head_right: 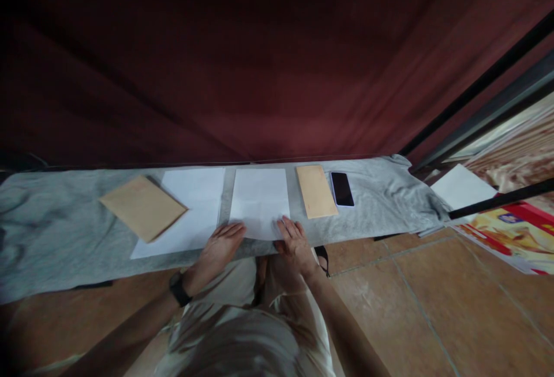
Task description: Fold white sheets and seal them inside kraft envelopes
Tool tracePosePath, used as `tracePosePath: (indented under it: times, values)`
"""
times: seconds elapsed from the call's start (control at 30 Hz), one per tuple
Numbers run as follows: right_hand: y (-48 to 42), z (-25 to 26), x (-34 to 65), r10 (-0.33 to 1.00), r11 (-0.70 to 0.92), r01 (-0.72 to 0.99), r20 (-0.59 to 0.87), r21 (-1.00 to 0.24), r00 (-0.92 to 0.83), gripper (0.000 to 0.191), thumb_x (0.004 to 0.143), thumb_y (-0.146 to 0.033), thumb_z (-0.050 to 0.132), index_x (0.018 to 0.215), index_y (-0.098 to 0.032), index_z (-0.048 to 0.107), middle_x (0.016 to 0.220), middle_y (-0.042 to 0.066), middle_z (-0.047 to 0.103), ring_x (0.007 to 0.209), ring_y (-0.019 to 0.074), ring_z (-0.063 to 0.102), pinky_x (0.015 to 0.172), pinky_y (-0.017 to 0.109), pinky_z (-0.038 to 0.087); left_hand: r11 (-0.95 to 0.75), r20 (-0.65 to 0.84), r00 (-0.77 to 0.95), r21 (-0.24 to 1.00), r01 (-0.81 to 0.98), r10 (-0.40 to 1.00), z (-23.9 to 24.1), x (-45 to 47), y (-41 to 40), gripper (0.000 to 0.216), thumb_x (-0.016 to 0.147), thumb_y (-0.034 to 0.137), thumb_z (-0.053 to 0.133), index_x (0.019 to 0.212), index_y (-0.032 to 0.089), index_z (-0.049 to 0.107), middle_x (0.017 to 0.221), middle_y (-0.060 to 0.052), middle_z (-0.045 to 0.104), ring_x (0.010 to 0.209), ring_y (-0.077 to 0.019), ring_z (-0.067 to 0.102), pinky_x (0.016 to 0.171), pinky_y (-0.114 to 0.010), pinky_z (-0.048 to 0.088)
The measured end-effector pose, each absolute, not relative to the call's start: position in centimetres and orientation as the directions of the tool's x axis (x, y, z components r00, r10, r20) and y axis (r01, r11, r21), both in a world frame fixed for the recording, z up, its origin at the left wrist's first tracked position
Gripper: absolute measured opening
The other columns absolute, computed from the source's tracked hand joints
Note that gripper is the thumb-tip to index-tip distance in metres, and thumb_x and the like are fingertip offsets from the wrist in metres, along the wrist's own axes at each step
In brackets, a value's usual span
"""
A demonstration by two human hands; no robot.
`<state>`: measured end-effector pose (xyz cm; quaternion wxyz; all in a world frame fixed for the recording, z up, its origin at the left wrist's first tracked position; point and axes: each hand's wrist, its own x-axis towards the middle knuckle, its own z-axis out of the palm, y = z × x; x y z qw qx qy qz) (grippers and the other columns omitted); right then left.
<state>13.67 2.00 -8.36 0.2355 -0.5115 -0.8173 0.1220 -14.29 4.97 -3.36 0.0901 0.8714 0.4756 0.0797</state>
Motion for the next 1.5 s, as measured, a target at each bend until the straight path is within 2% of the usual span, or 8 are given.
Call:
tracePosePath:
  times: [0.13, 0.27, 0.47, 0.73, 0.93, 1.07, 1.27, 1.5]
  values:
    - [1.9, -8.8, 14.9, 0.891, 0.454, 0.661, 0.296, -0.598, -0.344, 0.081, 0.085, -0.007, 0.055, 0.160, -0.026, 0.030, 0.160, 0.009, 0.042, 0.146, 0.0241, 0.042, 0.120, 0.048, 0.039, -0.578, 0.123, 0.569, 0.292, 0.763, 0.813, -2.4, -15.2, 3.2, 0.034, 0.095, 0.009, 0.049, 0.117, 0.022, 0.071, 0.121, -0.008, 0.075, 0.114, -0.0237, 0.068, 0.114, -0.051, 0.041]
    - [1.5, -8.9, 15.8, 0.906, 0.423, 0.589, 0.304, -0.689, -0.296, 0.074, 0.080, -0.001, 0.052, 0.148, -0.028, 0.052, 0.151, 0.006, 0.055, 0.140, 0.0229, 0.051, 0.117, 0.047, 0.044, -0.593, 0.125, 0.593, 0.361, 0.720, 0.796, -2.9, -16.0, 0.8, 0.035, 0.096, 0.010, 0.049, 0.120, 0.024, 0.071, 0.122, -0.005, 0.075, 0.113, -0.0209, 0.069, 0.113, -0.046, 0.044]
    - [0.9, -8.0, 15.9, 0.874, 0.482, 0.576, 0.323, -0.660, -0.363, 0.065, 0.079, 0.002, 0.046, 0.132, -0.029, 0.067, 0.137, 0.003, 0.067, 0.132, 0.0215, 0.058, 0.114, 0.050, 0.047, -0.594, 0.134, 0.602, 0.431, 0.679, 0.787, -4.7, -18.8, 0.7, 0.061, 0.087, 0.010, 0.057, 0.145, 0.028, 0.054, 0.151, -0.005, 0.056, 0.141, -0.0219, 0.050, 0.121, -0.047, 0.039]
    - [2.5, -6.6, 15.1, 0.937, 0.350, 0.574, 0.280, -0.740, -0.210, 0.029, 0.096, -0.029, 0.056, 0.118, -0.027, 0.075, 0.119, 0.006, 0.075, 0.114, 0.0244, 0.067, 0.102, 0.044, 0.055, -0.457, 0.166, 0.443, 0.538, 0.708, 0.881, -5.8, -21.5, 5.1, 0.057, 0.086, 0.006, 0.049, 0.139, 0.025, 0.060, 0.150, -0.006, 0.056, 0.138, -0.0215, 0.052, 0.116, -0.044, 0.046]
    - [5.2, -5.7, 14.3, 0.966, 0.259, 0.500, 0.231, -0.827, -0.119, 0.029, 0.093, -0.031, 0.056, 0.116, -0.026, 0.074, 0.116, 0.006, 0.076, 0.111, 0.0229, 0.069, 0.102, 0.042, 0.054, -0.329, 0.118, 0.323, 0.581, 0.745, 0.939, -6.0, -20.4, 7.2, 0.047, 0.086, 0.009, 0.047, 0.124, 0.023, 0.072, 0.130, -0.007, 0.071, 0.123, -0.0223, 0.063, 0.110, -0.042, 0.050]
    - [7.4, -6.2, 13.8, 0.977, 0.205, 0.479, 0.210, -0.854, -0.044, 0.029, 0.094, -0.040, 0.056, 0.110, -0.025, 0.075, 0.111, 0.006, 0.077, 0.110, 0.0251, 0.069, 0.099, 0.043, 0.054, -0.138, 0.021, 0.156, 0.593, 0.793, 0.987, -5.6, -19.7, 8.7, 0.029, 0.090, 0.023, 0.051, 0.103, 0.022, 0.077, 0.104, -0.007, 0.078, 0.101, -0.0224, 0.070, 0.096, -0.034, 0.054]
    - [10.3, -7.5, 12.5, 0.977, 0.112, 0.445, 0.180, -0.889, 0.114, 0.035, 0.094, -0.046, 0.052, 0.102, -0.019, 0.074, 0.100, 0.009, 0.078, 0.092, 0.0248, 0.073, 0.083, 0.037, 0.058, -0.006, -0.029, 0.032, 0.651, 0.759, 0.999, -5.5, -18.8, 10.2, 0.026, 0.092, 0.035, 0.053, 0.078, 0.020, 0.070, 0.070, -0.001, 0.068, 0.069, -0.0160, 0.062, 0.066, -0.023, 0.045]
    - [11.3, -7.8, 11.4, 0.965, 0.046, 0.585, 0.187, -0.810, 0.183, 0.038, 0.094, -0.045, 0.047, 0.096, -0.018, 0.074, 0.075, 0.005, 0.071, 0.067, 0.0190, 0.064, 0.066, 0.028, 0.051, 0.054, -0.039, -0.038, 0.637, 0.769, 0.999, -6.0, -18.2, 11.3, 0.021, 0.091, 0.033, 0.055, 0.080, 0.020, 0.068, 0.066, 0.003, 0.061, 0.062, -0.0130, 0.055, 0.062, -0.022, 0.039]
